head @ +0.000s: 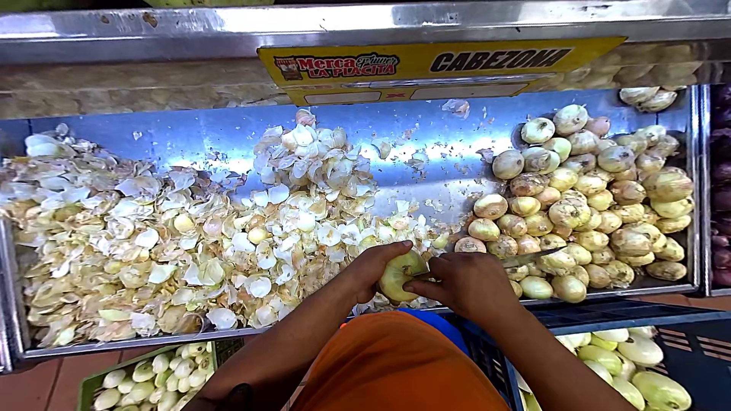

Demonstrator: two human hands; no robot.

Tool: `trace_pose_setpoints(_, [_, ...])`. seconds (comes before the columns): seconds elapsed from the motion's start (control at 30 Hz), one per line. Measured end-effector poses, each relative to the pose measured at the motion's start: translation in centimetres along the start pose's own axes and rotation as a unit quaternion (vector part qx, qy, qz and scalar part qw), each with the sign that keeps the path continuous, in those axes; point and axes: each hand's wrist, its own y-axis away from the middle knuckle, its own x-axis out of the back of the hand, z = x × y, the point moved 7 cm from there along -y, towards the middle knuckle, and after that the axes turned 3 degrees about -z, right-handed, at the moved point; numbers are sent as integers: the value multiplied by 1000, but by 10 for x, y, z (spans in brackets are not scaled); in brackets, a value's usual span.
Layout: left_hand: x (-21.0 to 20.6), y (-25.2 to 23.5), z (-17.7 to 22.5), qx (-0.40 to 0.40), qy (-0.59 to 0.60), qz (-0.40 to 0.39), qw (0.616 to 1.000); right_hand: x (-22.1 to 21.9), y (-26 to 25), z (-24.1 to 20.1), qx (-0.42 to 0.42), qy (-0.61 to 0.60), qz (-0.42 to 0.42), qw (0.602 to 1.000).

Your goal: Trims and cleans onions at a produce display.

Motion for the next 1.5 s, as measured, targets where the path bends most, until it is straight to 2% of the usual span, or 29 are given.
trace_pose_setpoints(0.2, [0, -4, -3, 2, 27, 13, 1000, -3, 4, -5, 45, 18, 54, 997])
trace_pose_setpoints(0.47, [-1, -13, -19, -40, 95, 82, 991, -14, 16, 3, 32, 2, 65, 997])
trace_pose_setpoints(0.77, [2, -10, -6, -159, 141, 161, 964, -17, 16, -11, 26, -29, 69, 997])
trace_pose_setpoints(0.9, [6, -5, 1, -141, 153, 182, 961, -10, 20, -27, 85, -46, 49, 994])
trace_pose_setpoints(0.97, [10, -8, 4, -131, 163, 165, 964, -12, 23, -34, 106, -56, 38, 992])
trace_pose_setpoints(1.13, [21, -12, 7, -86, 272, 166, 944, 0, 30, -52, 177, -137, -10, 975])
trace_pose_setpoints(1.2, [30, -16, 9, -90, 277, 168, 942, 1, 25, -46, 134, -135, -4, 982])
trace_pose_setpoints(1.3, [33, -10, 9, -91, 210, 165, 959, -13, 14, -11, -15, -73, -57, 996])
trace_pose_setpoints(1.37, [31, -4, 11, -93, 174, 150, 969, -19, 9, 4, -85, -72, -108, 988])
trace_pose_setpoints(1.5, [23, 1, 17, -118, 153, 123, 973, -26, 0, 6, -153, -114, -185, 964])
